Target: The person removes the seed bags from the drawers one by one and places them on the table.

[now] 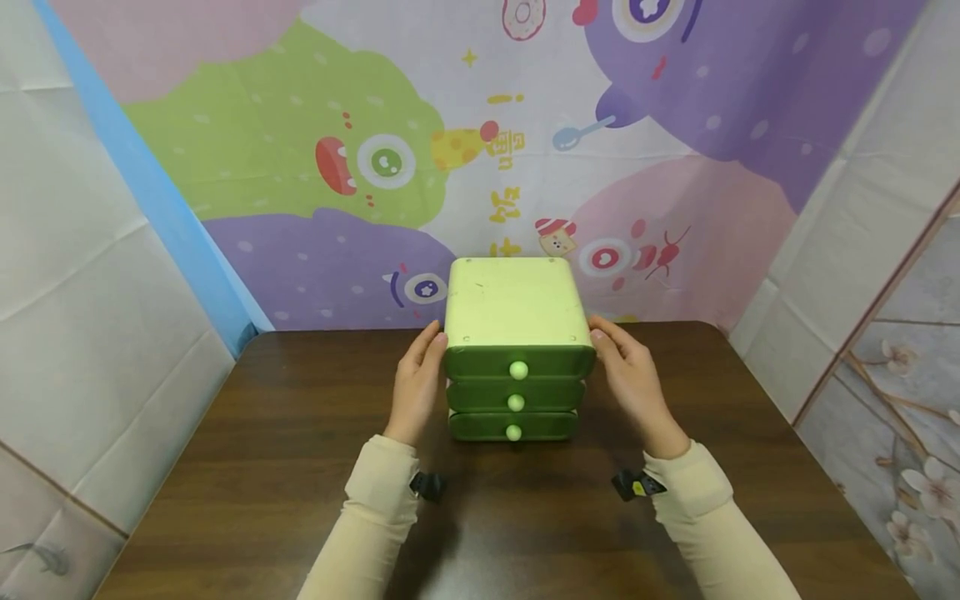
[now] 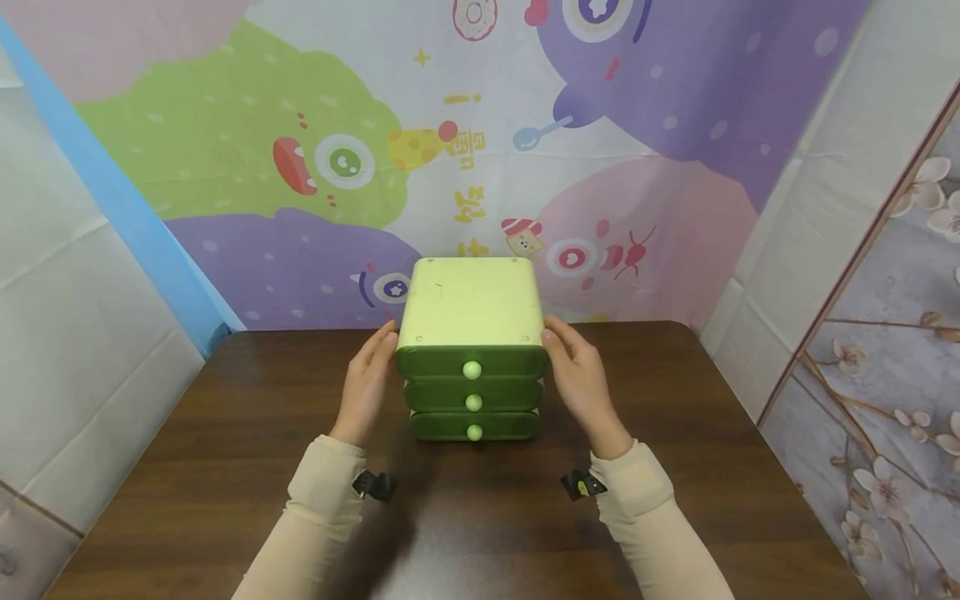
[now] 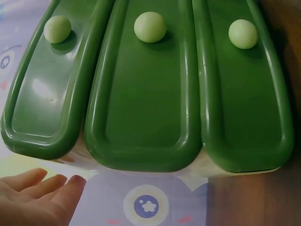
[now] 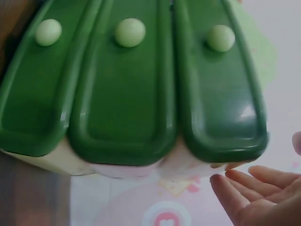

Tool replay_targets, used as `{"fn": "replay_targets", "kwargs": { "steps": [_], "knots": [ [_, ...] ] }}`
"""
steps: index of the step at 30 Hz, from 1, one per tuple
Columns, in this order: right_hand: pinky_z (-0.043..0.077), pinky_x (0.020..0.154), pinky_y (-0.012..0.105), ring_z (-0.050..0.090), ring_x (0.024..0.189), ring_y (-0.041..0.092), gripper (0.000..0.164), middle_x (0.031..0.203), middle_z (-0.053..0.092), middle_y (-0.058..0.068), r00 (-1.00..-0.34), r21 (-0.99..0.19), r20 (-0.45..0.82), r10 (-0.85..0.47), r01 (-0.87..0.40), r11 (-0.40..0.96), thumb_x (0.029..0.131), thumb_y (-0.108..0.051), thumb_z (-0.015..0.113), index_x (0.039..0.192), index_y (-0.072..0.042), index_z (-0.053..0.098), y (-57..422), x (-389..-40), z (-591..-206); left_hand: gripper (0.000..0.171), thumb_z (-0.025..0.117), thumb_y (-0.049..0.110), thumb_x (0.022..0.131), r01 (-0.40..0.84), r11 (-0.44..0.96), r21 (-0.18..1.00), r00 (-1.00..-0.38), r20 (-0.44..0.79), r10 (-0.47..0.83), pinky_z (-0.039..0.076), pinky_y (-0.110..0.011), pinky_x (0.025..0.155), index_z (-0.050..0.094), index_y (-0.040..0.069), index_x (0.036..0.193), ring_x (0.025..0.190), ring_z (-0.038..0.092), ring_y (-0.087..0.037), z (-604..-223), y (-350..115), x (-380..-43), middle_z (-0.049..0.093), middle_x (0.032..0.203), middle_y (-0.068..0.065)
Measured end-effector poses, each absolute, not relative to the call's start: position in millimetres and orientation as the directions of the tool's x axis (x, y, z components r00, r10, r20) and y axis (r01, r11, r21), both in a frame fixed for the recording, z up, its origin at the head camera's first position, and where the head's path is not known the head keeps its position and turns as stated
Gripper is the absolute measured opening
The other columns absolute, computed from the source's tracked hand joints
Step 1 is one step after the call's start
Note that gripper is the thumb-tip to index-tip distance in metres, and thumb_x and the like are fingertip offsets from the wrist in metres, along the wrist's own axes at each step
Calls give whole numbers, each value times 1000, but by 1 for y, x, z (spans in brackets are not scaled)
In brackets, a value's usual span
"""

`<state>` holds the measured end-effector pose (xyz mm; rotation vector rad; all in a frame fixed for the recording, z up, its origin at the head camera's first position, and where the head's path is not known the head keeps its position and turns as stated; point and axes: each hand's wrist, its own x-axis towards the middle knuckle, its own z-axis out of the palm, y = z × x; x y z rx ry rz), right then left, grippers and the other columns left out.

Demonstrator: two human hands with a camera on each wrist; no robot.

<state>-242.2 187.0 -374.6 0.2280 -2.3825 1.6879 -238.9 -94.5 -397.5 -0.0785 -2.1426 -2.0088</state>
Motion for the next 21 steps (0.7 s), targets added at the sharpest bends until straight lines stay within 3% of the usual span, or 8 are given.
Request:
{"fn": "replay_targets", "kwargs": {
  "steps": [4, 7, 11, 14, 18, 21],
  "knots": [
    [45, 103, 19, 53, 127, 14, 45, 137, 59, 12, -943, -903, 326, 68, -290, 316, 103, -31, 51, 139, -3, 55, 184, -235, -367, 65, 48, 53, 99, 121, 84, 989, -991, 126, -48, 29, -43, 120, 34, 20, 153, 147, 31, -21, -395, -92, -247, 34, 159, -2],
    [47, 93, 10, 59, 115, 8, 40, 128, 65, 16, -922, -897, 376, 96, -336, 288, 102, -26, 54, 132, -1, 60, 180, -228, -360, 70, 49, 54, 98, 105, 105, 989, -993, 109, -32, 26, -45, 121, 30, 18, 155, 149, 27, -23, -394, -90, -252, 30, 160, -3],
    [53, 85, 13, 66, 98, 9, 34, 116, 68, 21, -907, -891, 416, 59, -394, 227, 101, -20, 55, 124, 5, 64, 172, -220, -353, 72, 51, 50, 99, 90, 98, 991, -995, 93, -26, 27, -46, 121, 26, 15, 156, 148, 27, -24, -393, -89, -257, 28, 161, -6],
    [56, 82, 19, 69, 90, 14, 33, 104, 72, 12, -914, -900, 405, -8, -400, 173, 101, -18, 55, 119, 9, 65, 166, -215, -351, 73, 53, 48, 99, 76, 79, 994, -997, 78, -27, 28, -45, 121, 25, 14, 156, 148, 27, -24, -393, -88, -259, 28, 161, -6],
    [59, 79, 25, 72, 86, 16, 37, 93, 74, -3, -939, -942, 322, -123, -331, 64, 102, -19, 54, 116, 15, 63, 158, -212, -356, 72, 52, 47, 99, 74, 56, 996, -997, 75, -23, 25, -44, 122, 26, 12, 156, 150, 24, -24, -392, -89, -261, 27, 161, -6],
    [61, 80, 30, 73, 86, 16, 42, 92, 75, -2, -956, -977, 211, -205, -213, -9, 102, -22, 54, 116, 18, 61, 151, -213, -364, 71, 52, 45, 100, 68, 22, 997, -997, 69, -18, 27, -42, 121, 26, 10, 156, 148, 27, -25, -392, -89, -262, 28, 161, -8]
  ]
}}
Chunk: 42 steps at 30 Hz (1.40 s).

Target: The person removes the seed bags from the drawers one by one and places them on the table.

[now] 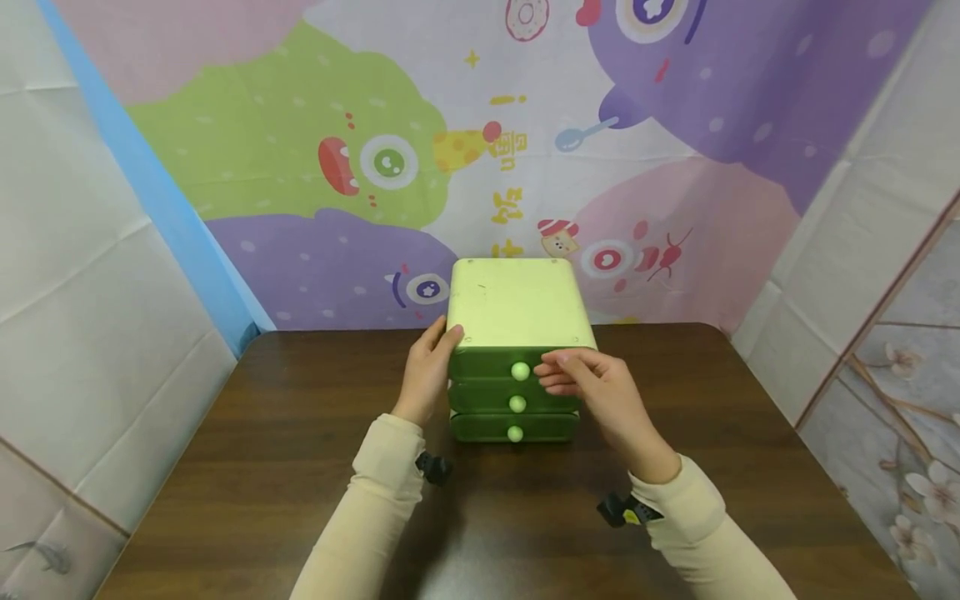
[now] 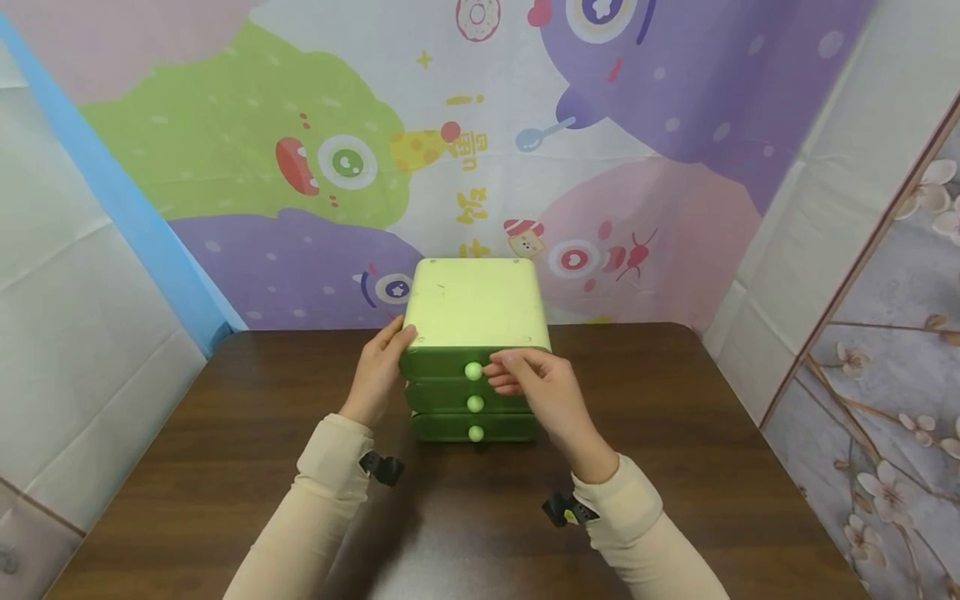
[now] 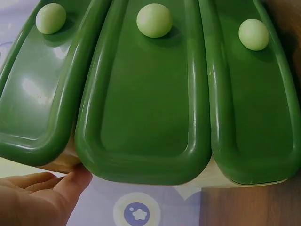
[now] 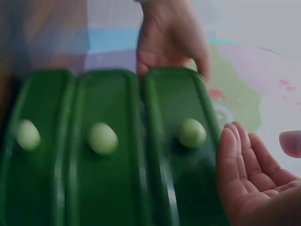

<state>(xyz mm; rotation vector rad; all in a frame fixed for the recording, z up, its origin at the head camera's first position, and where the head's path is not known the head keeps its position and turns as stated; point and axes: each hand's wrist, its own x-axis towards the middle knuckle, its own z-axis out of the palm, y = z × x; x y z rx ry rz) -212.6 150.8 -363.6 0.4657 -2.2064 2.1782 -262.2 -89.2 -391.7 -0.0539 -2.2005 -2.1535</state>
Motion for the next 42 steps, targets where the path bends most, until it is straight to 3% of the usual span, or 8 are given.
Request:
{"fn": "replay_targets", "kwargs": {
  "steps": [8, 15, 23, 31, 42],
  "knots": [
    [61, 80, 34, 74, 84, 15, 50, 95, 75, 4, -935, -992, -78, -346, 107, -66, 103, -27, 53, 127, 18, 54, 137, -217, -385, 65, 54, 36, 100, 47, -62, 997, -998, 45, -39, 40, -41, 113, 33, 3, 152, 136, 46, -30, -391, -86, -264, 37, 156, -15],
    [61, 81, 32, 74, 85, 17, 62, 96, 75, 5, -894, -940, -201, -401, 291, -178, 102, -35, 54, 135, 16, 46, 129, -221, -391, 63, 54, 33, 100, 59, -86, 995, -997, 55, -53, 42, -41, 112, 36, 1, 150, 134, 49, -29, -393, -85, -265, 41, 153, -16],
    [60, 81, 33, 74, 86, 18, 60, 95, 75, 5, -888, -909, -263, -377, 359, -212, 102, -36, 53, 135, 13, 48, 121, -225, -398, 63, 55, 35, 99, 66, -88, 994, -996, 61, -57, 43, -40, 111, 37, 1, 150, 134, 49, -27, -398, -86, -266, 43, 152, -15],
    [59, 85, 31, 73, 95, 18, 56, 97, 74, 6, -897, -877, -245, -367, 367, -310, 101, -34, 54, 133, 12, 47, 119, -231, -403, 62, 55, 36, 99, 60, -82, 995, -997, 55, -59, 43, -40, 111, 38, 3, 150, 134, 49, -27, -399, -87, -264, 44, 151, -14],
    [60, 82, 29, 73, 89, 15, 56, 92, 75, 5, -905, -890, -236, -353, 347, -295, 101, -33, 56, 132, 13, 49, 119, -229, -401, 64, 55, 36, 99, 57, -99, 993, -997, 52, -54, 44, -41, 110, 37, 3, 150, 133, 50, -28, -398, -87, -264, 42, 152, -14]
  ]
}}
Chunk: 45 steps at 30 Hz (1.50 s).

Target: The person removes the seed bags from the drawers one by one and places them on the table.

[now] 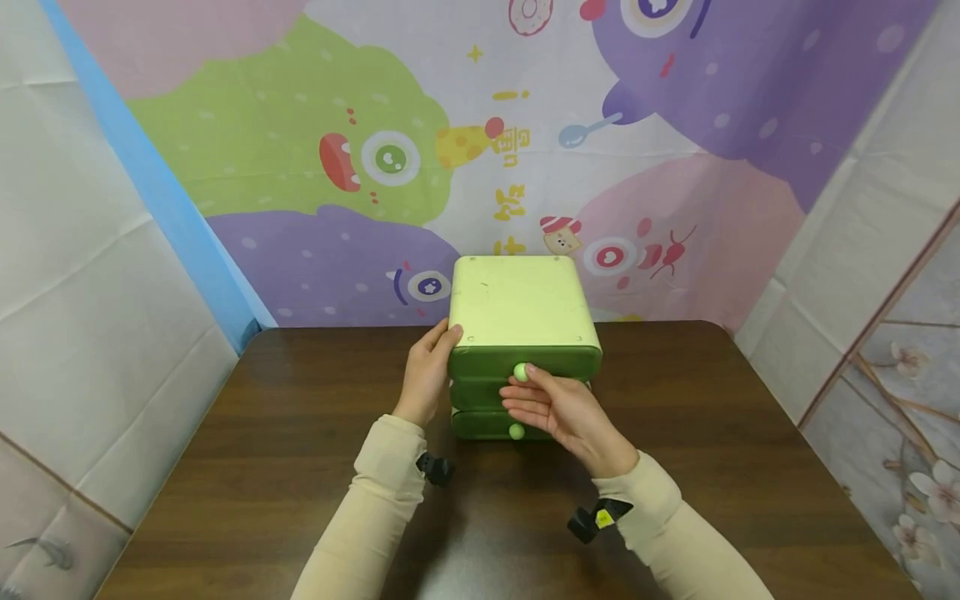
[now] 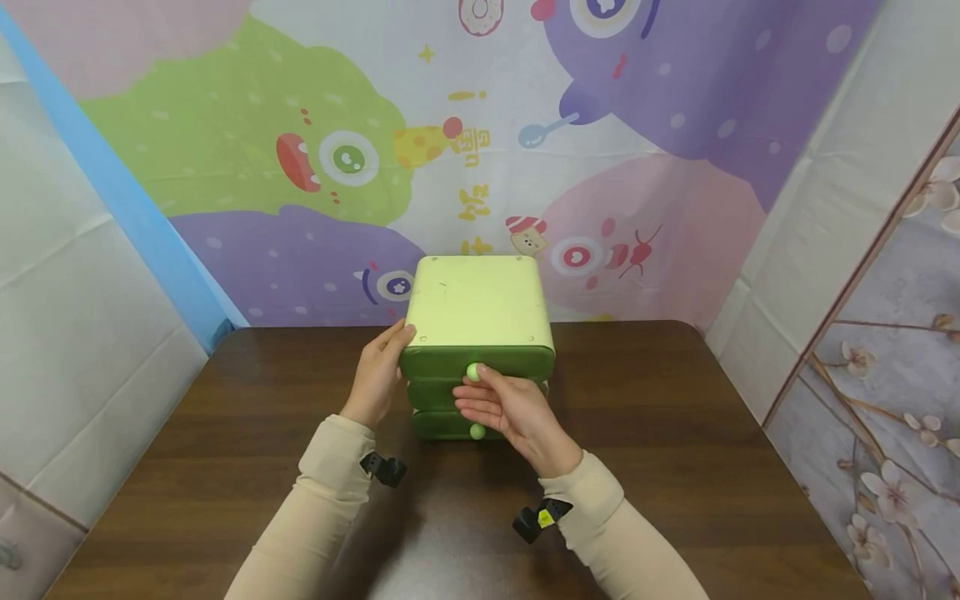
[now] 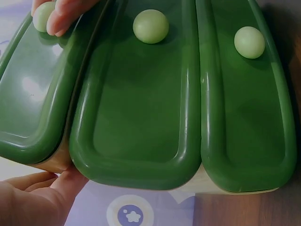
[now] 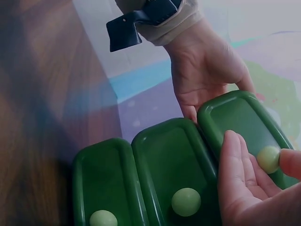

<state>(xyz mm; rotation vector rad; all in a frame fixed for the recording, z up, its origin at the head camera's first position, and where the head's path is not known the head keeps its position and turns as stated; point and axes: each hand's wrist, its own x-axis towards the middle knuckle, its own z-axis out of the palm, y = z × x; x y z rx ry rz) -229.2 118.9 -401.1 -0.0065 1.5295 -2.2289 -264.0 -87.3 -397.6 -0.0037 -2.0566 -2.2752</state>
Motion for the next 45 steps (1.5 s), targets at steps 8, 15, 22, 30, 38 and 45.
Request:
{"fn": "replay_targets", "kwargs": {
  "steps": [8, 15, 22, 30, 38, 45],
  "knots": [
    [59, 85, 32, 73, 91, 16, 60, 96, 75, 6, -899, -905, -247, -362, 348, -245, 98, -36, 59, 133, 13, 50, 122, -222, -403, 65, 54, 41, 100, 50, -79, 996, -999, 48, -20, 39, -44, 114, 36, 6, 151, 141, 41, -27, -398, -91, -263, 38, 155, -12],
    [57, 90, 36, 73, 94, 18, 64, 98, 75, 6, -887, -917, -234, -397, 337, -213, 99, -37, 59, 135, 15, 47, 127, -212, -401, 66, 55, 42, 99, 67, -70, 995, -998, 67, 5, 28, -48, 120, 36, 7, 152, 147, 29, -26, -401, -94, -263, 34, 158, -10],
    [58, 87, 33, 74, 94, 18, 69, 98, 76, 5, -873, -916, -232, -429, 344, -205, 98, -38, 60, 137, 17, 44, 132, -197, -398, 59, 58, 43, 98, 47, -89, 995, -999, 47, -5, 28, -22, 49, 44, 15, 148, 45, 24, -9, -402, -96, -263, 46, 62, 5],
    [59, 86, 33, 74, 92, 19, 64, 97, 76, 5, -865, -913, -235, -444, 353, -203, 99, -37, 59, 133, 17, 48, 136, -180, -398, 64, 57, 41, 99, 70, -106, 992, -997, 73, 23, 50, -36, 100, 38, 9, 151, 117, 59, -22, -402, -96, -263, 49, 146, -12],
    [59, 85, 32, 74, 93, 19, 56, 96, 76, 6, -859, -913, -219, -463, 348, -215, 100, -33, 56, 128, 16, 53, 139, -166, -398, 64, 57, 41, 99, 63, -126, 990, -998, 65, 16, 31, -47, 119, 38, 8, 151, 147, 31, -25, -403, -95, -264, 36, 157, -9],
    [59, 85, 32, 74, 92, 18, 47, 97, 76, 6, -847, -906, -224, -482, 363, -217, 101, -31, 56, 122, 10, 60, 141, -156, -404, 62, 58, 42, 98, 53, -99, 994, -999, 51, -16, 31, -48, 119, 42, 10, 149, 145, 34, -25, -404, -94, -264, 39, 156, -8]
  ]
}}
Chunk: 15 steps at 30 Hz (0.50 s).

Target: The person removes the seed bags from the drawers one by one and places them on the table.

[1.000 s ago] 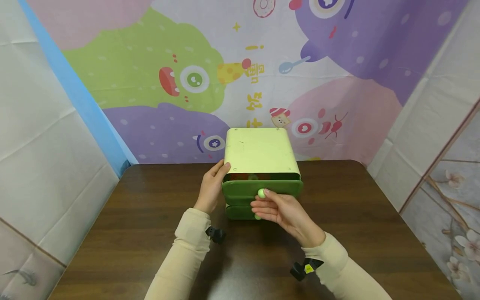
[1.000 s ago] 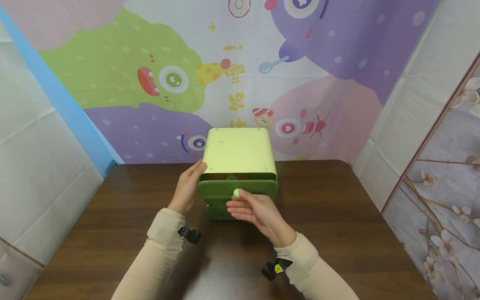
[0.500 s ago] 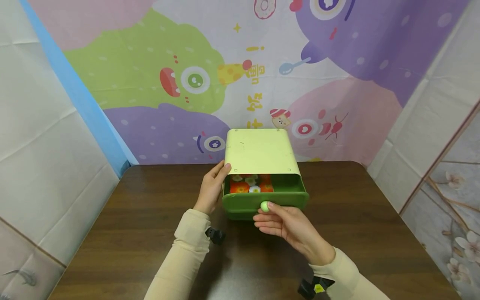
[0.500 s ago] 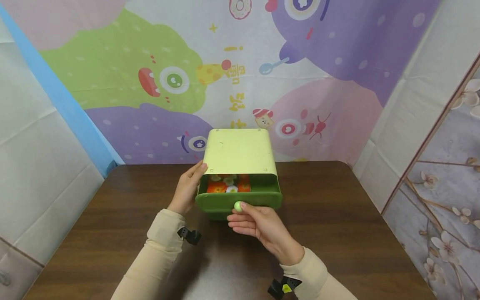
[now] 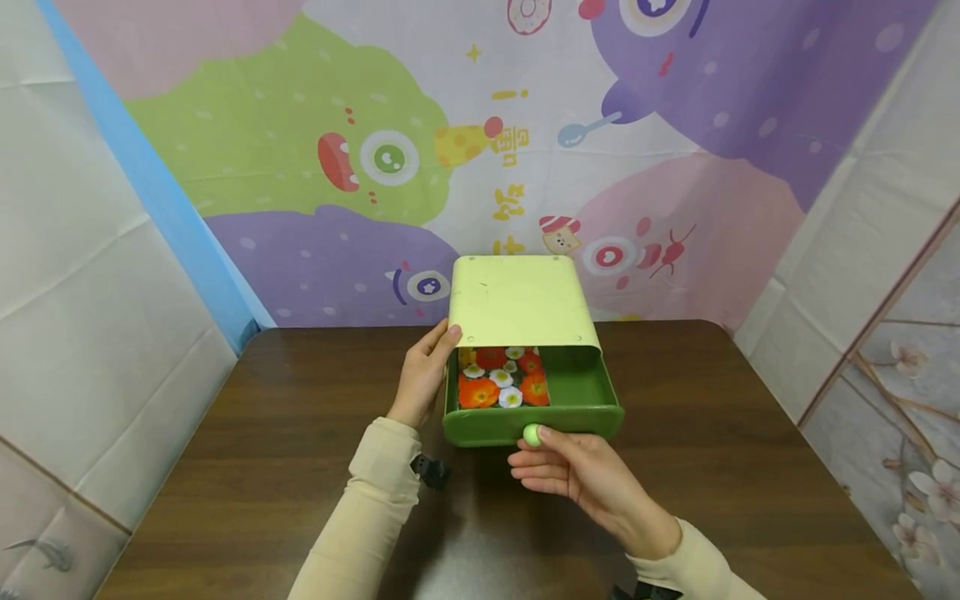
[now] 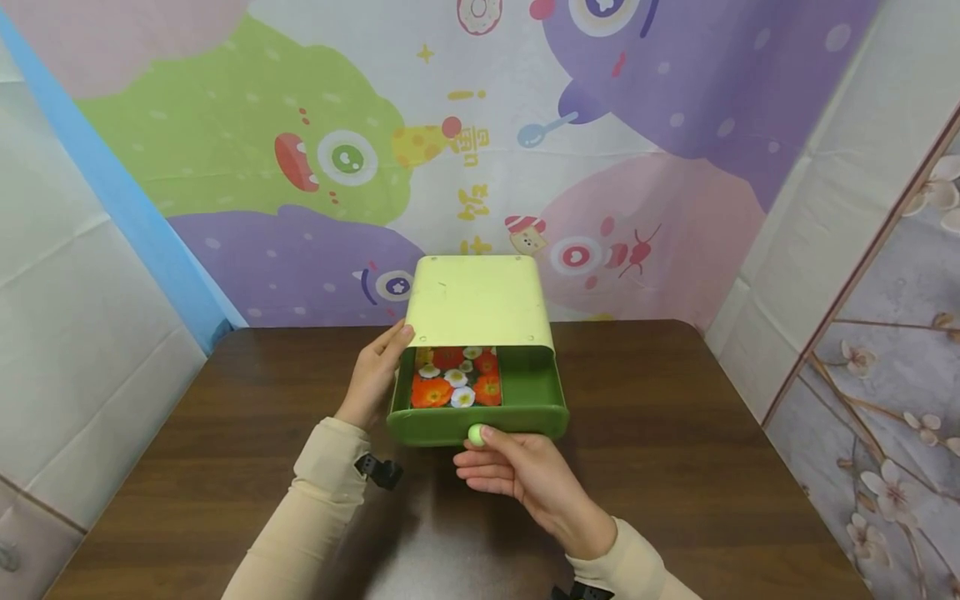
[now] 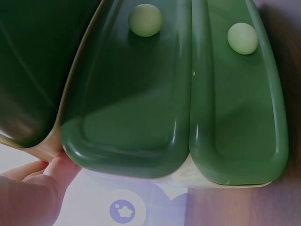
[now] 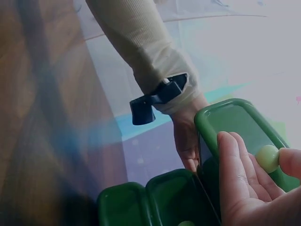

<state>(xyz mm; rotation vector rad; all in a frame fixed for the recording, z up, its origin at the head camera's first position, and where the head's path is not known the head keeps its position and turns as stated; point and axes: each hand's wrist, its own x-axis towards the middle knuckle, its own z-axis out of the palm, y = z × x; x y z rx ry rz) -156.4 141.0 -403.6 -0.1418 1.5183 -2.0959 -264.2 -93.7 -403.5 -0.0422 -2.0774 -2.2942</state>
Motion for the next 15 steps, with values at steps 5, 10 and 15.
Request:
{"fn": "replay_targets", "kwargs": {
  "steps": [5, 10, 15],
  "knots": [
    [59, 85, 32, 74, 93, 19, 39, 97, 77, 6, -837, -899, -223, -500, 375, -227, 101, -29, 55, 117, 5, 65, 141, -151, -409, 62, 58, 43, 98, 53, -78, 996, -998, 52, -19, 34, -48, 117, 43, 11, 149, 144, 37, -26, -405, -94, -264, 40, 155, -8],
    [59, 86, 32, 73, 95, 19, 34, 97, 76, 6, -835, -893, -217, -505, 379, -242, 101, -27, 55, 114, 2, 67, 143, -147, -413, 63, 58, 46, 97, 56, -63, 996, -998, 56, -6, 35, -50, 116, 43, 14, 149, 143, 37, -26, -406, -96, -264, 40, 155, -7],
    [59, 87, 32, 73, 96, 19, 33, 99, 76, 7, -829, -885, -224, -513, 393, -250, 101, -26, 55, 115, 2, 66, 143, -143, -416, 63, 58, 47, 97, 64, -57, 996, -998, 64, -4, 34, -51, 116, 44, 15, 149, 144, 35, -26, -405, -96, -264, 40, 155, -7]
  ]
}}
